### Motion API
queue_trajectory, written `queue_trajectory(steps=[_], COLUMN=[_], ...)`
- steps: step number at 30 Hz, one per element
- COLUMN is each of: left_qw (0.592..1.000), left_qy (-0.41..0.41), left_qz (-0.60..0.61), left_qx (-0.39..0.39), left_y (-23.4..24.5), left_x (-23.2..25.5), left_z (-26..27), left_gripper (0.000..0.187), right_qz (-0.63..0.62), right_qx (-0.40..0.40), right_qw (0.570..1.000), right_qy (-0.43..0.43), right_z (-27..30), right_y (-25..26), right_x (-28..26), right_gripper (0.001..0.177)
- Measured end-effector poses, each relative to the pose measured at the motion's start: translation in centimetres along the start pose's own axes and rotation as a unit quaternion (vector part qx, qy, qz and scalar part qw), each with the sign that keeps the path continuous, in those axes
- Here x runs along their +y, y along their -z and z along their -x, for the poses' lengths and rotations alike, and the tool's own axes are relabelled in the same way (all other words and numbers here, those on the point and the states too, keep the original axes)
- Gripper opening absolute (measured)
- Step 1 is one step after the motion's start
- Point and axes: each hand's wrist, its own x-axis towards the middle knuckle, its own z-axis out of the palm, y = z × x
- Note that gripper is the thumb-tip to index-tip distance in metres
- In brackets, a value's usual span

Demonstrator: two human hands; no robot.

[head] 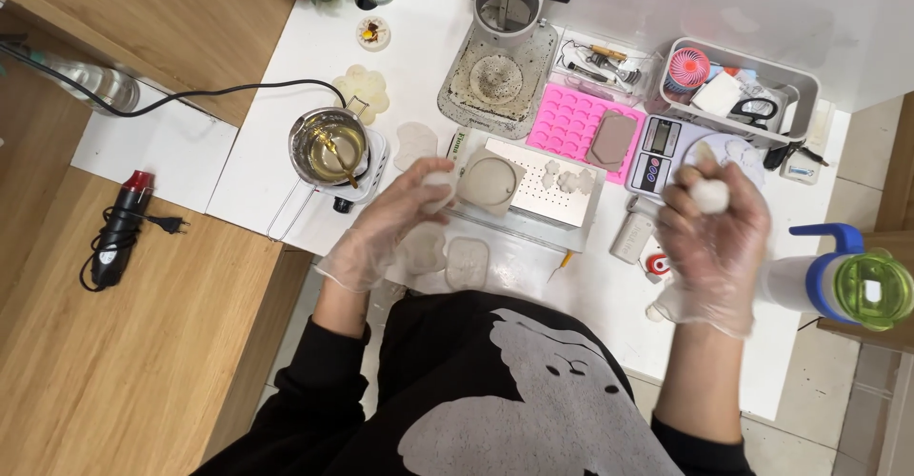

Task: Making candles by demolding a wax piece from a silicone mold, placing it on a display shelf, and then stirring melted wax in a pot.

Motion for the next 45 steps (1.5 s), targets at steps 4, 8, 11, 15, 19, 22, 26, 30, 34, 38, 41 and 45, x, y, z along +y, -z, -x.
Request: queue_trajectory(steps=[4, 8, 11, 15, 19, 22, 26, 30, 34, 38, 41, 45], left_qw=[0.972, 0.969, 0.929, 0.880, 0.807, 0.832, 0.869, 0.849, 0.826, 0.727, 0.720, 0.798], left_qy=[0.078, -0.055, -0.239, -0.337, -0.427, -0.412, -0.337, -0.120, -0.190, -0.320, -0.313, -0.201], left_qz=[-0.216, -0.234, -0.268, -0.311, -0.395, -0.360, -0.255, -0.409, -0.494, -0.606, -0.619, -0.568], left_qx=[0.046, 0.065, 0.084, 0.122, 0.105, 0.096, 0.258, 0.313, 0.196, 0.040, 0.015, 0.030], left_y=[2.2, 3.2, 5.2, 1.3, 1.2, 3.5, 8.9, 12.2, 13.5, 14.8, 12.9, 10.8], left_x=[-1.8, -0.7, 1.1, 7.5, 9.9, 9.0, 5.8, -0.4, -6.9, -11.0, -10.1, -5.4], left_z=[-4.1, -10.6, -19.3, -25.0, -34.1, -39.0, -40.4, -38.2, -38.2, -40.6, -38.4, -33.6], left_gripper=[0.040, 0.040, 0.040, 0.042, 0.045, 0.044, 0.044, 0.045, 0.041, 0.049, 0.056, 0.082], right_qz=[-0.023, -0.043, -0.036, -0.039, -0.015, -0.033, -0.031, -0.062, -0.061, -0.046, -0.056, -0.035], right_qx=[0.032, 0.061, 0.084, 0.141, 0.172, 0.192, 0.251, 0.262, 0.314, 0.282, 0.241, 0.206], right_qw=[0.999, 0.996, 0.992, 0.979, 0.966, 0.959, 0.936, 0.934, 0.909, 0.911, 0.918, 0.929], right_qy=[0.024, 0.051, 0.086, 0.143, 0.194, 0.208, 0.243, 0.236, 0.268, 0.297, 0.310, 0.305], right_z=[2.6, 5.1, 7.1, 10.6, 13.0, 14.9, 17.1, 17.8, 16.3, 14.5, 14.3, 15.4], right_y=[3.3, 4.9, 5.0, 5.6, 6.7, 6.7, 7.2, 8.6, 6.1, 1.9, -1.8, -3.6], right_x=[-0.6, -0.6, -0.5, -0.4, 0.8, 1.9, 2.9, 3.9, 4.5, 4.6, 4.2, 3.7], right_gripper=[0.024, 0.022, 0.022, 0.021, 0.022, 0.022, 0.020, 0.022, 0.027, 0.035, 0.043, 0.061])
